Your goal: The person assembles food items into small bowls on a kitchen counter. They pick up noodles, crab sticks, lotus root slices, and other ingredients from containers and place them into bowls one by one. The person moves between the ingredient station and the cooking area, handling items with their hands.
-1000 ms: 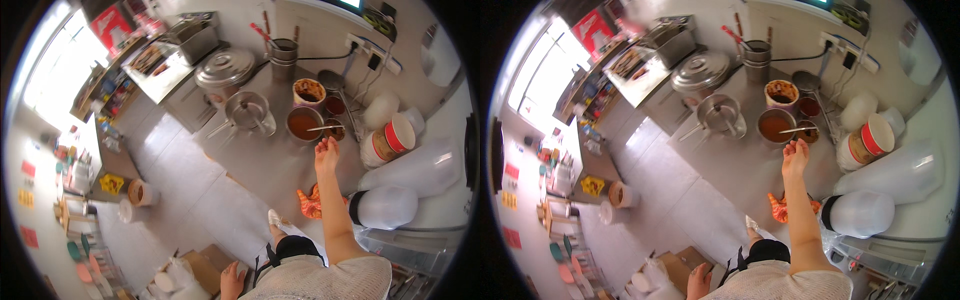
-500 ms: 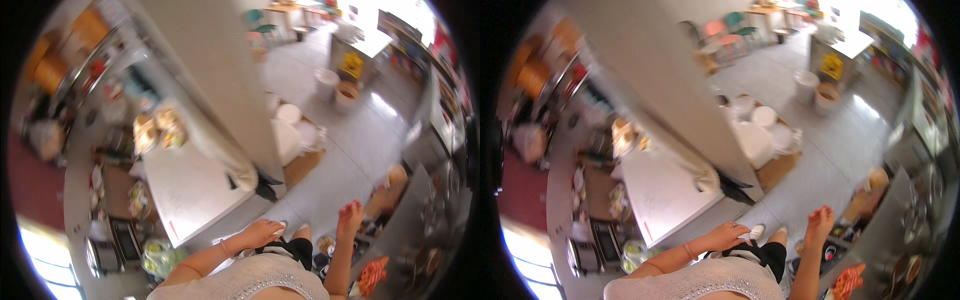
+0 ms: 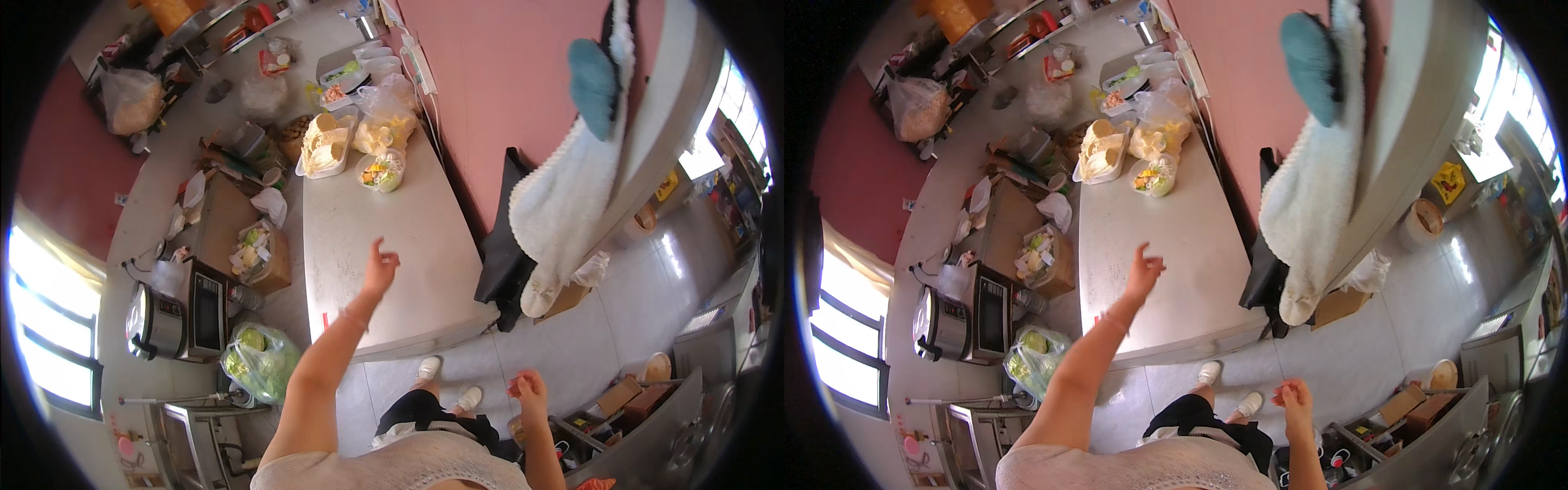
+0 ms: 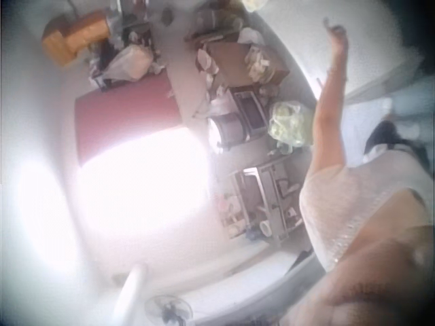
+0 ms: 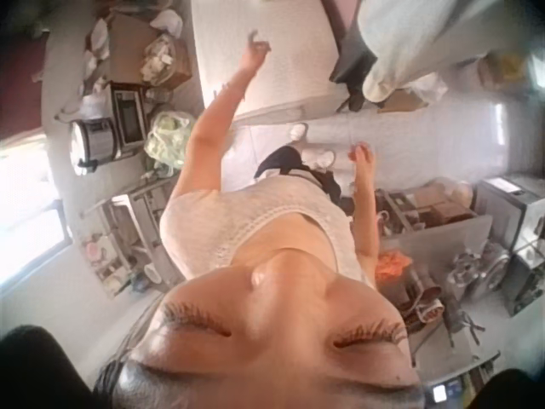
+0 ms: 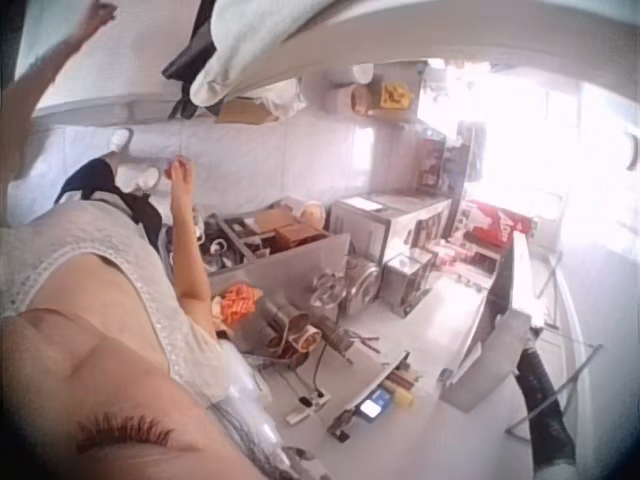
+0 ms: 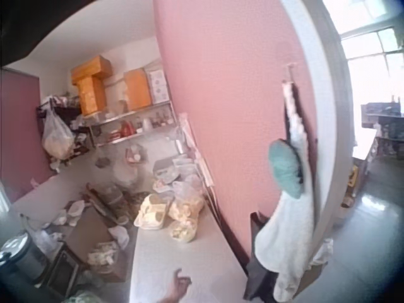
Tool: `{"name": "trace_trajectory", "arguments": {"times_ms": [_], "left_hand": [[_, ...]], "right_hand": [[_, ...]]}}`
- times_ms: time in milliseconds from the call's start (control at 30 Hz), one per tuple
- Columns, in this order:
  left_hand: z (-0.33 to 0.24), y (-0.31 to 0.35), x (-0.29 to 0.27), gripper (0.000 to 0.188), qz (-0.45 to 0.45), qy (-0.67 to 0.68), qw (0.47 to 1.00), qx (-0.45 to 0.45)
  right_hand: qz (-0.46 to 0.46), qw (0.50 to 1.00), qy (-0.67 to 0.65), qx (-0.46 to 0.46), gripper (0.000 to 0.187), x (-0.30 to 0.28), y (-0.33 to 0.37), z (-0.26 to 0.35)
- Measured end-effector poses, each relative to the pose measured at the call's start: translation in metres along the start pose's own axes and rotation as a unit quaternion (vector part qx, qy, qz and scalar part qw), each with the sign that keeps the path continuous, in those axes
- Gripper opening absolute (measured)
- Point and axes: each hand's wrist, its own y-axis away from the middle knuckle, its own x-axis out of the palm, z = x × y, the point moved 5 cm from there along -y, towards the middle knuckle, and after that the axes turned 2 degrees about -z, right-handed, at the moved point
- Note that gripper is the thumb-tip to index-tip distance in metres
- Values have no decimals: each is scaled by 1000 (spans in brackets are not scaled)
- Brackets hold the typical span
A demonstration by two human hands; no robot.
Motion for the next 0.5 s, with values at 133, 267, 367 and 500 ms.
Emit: {"name": "trace_trajectory", "arguments": {"times_ms": [133,267,367,500], "left_hand": [[18,-141,-7,78,41,-85,994,-61],[40,-225,-10,85,46,-155,982,-96],[42,-228,23,74,76,-227,969,-62],[51,-217,-12,45,-2,-218,976,10]], "right_hand": [[-83,995,-56,6,10,14,14,-34],[-141,983,-110,29,10,58,29,-54],[-162,978,-129,39,12,91,41,-63],[-124,985,-101,70,13,149,37,-68]]}}
